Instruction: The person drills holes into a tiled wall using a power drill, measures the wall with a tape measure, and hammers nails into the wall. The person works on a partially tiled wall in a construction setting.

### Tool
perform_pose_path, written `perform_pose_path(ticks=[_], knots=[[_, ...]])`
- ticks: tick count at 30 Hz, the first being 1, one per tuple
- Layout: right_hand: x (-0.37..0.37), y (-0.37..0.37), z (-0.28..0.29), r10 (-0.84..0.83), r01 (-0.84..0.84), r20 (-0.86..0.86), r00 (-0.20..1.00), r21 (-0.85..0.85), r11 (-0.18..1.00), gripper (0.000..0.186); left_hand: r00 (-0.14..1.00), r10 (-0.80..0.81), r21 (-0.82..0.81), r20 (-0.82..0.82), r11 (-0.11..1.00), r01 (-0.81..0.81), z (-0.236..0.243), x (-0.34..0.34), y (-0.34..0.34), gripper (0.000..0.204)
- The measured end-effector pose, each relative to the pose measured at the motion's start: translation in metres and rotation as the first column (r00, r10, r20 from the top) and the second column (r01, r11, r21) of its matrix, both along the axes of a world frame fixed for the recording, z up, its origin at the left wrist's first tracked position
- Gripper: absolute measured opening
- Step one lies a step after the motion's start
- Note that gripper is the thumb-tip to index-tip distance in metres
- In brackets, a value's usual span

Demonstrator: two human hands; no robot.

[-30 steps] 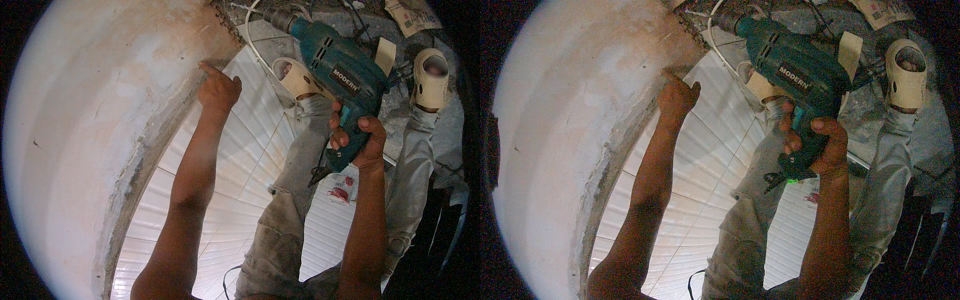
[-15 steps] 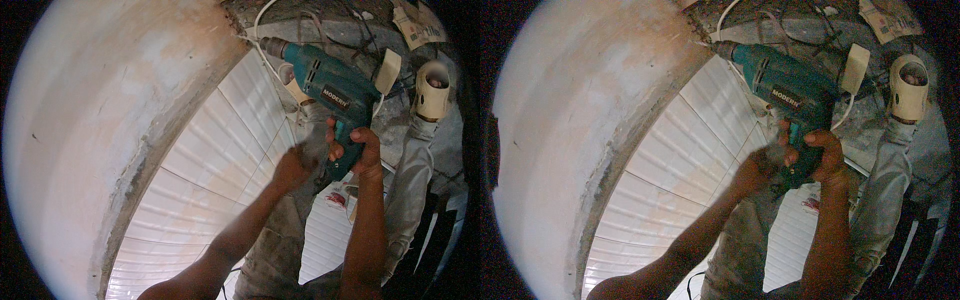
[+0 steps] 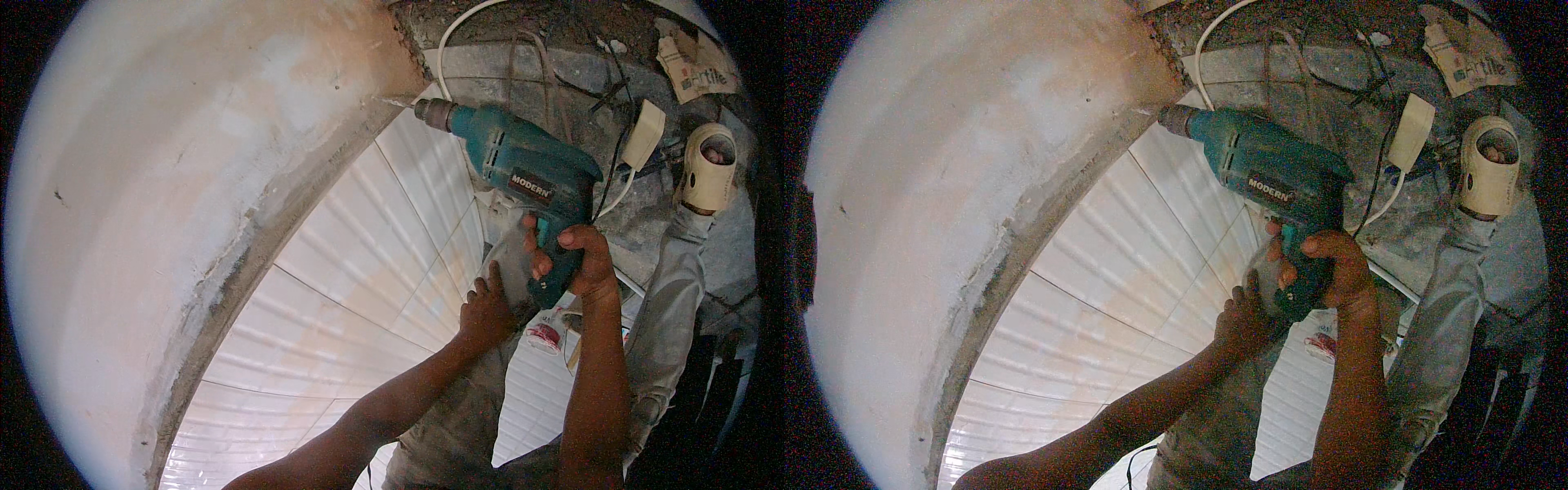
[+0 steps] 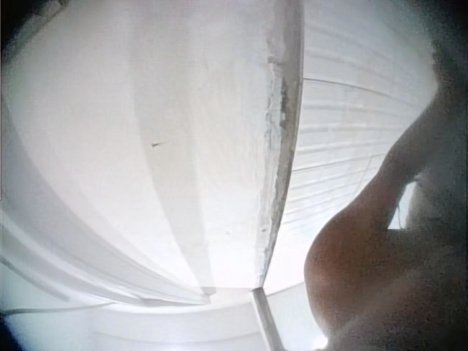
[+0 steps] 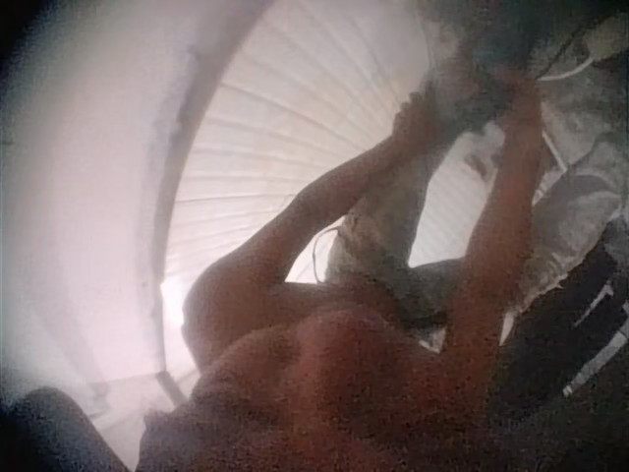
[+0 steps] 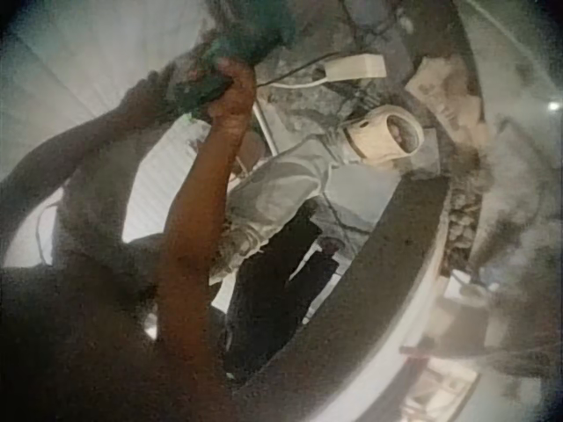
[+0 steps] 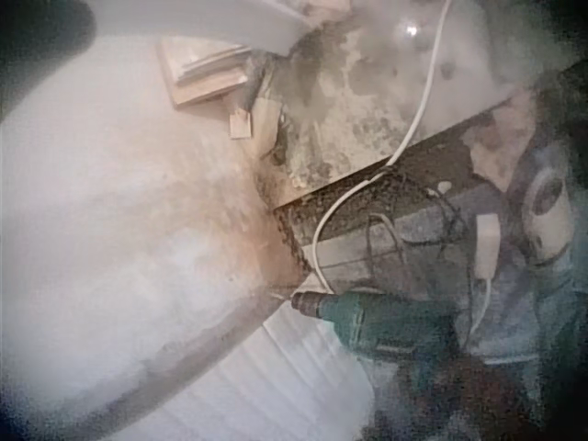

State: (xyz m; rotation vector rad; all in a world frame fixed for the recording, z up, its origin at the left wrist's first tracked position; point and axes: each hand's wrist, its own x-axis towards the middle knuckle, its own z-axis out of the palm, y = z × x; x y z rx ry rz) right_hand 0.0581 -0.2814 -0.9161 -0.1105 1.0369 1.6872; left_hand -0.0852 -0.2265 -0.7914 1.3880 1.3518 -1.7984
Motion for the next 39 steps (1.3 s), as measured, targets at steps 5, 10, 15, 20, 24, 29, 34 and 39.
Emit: perform_pose_path(ticks=[5, 10, 15, 20, 24, 29, 34, 39], knots=[[0.000, 0.003, 0.002, 0.022, -0.022, 0.005, 1.000, 0.033, 0.999, 0.060, 0.998, -0.025, 0.019, 0.050, 1.000, 0.025, -0.001, -0.008, -0.003, 0.109], [-0.003, 0.005, 0.002, 0.027, -0.028, 0.028, 0.999, 0.049, 0.998, 0.060, 0.999, -0.026, 0.014, 0.045, 1.000, 0.025, -0.002, -0.011, -0.004, 0.105], [-0.005, 0.006, 0.003, 0.070, -0.071, 0.018, 0.997, 0.042, 0.997, 0.060, 1.000, -0.004, 0.009, 0.013, 1.000, 0.004, -0.005, -0.007, -0.003, 0.102], [-0.002, 0.008, 0.006, 0.080, -0.082, 0.031, 0.996, 0.036, 0.996, 0.061, 1.000, -0.006, 0.017, 0.001, 1.000, 0.006, -0.005, -0.002, -0.002, 0.100], [-0.001, 0.008, 0.004, 0.109, -0.113, 0.112, 0.988, 0.032, 0.993, 0.062, 1.000, 0.005, 0.026, -0.001, 1.000, -0.005, -0.004, 0.002, 0.002, 0.100], [-0.003, 0.001, -0.003, 0.104, -0.106, 0.054, 0.993, 0.023, 0.994, 0.063, 0.999, 0.037, 0.033, -0.003, 0.999, -0.037, -0.004, 0.005, 0.006, 0.100], [-0.003, -0.005, -0.003, 0.125, -0.116, 0.166, 0.978, -0.065, 0.991, 0.061, 0.985, 0.151, 0.151, 0.081, 0.975, -0.162, -0.008, -0.016, -0.006, 0.098], [0.017, 0.008, -0.002, 0.304, -0.241, 0.406, 0.862, -0.199, 0.950, 0.050, 0.937, 0.156, -0.047, 0.312, 0.988, -0.149, 0.020, -0.049, 0.010, 0.083]])
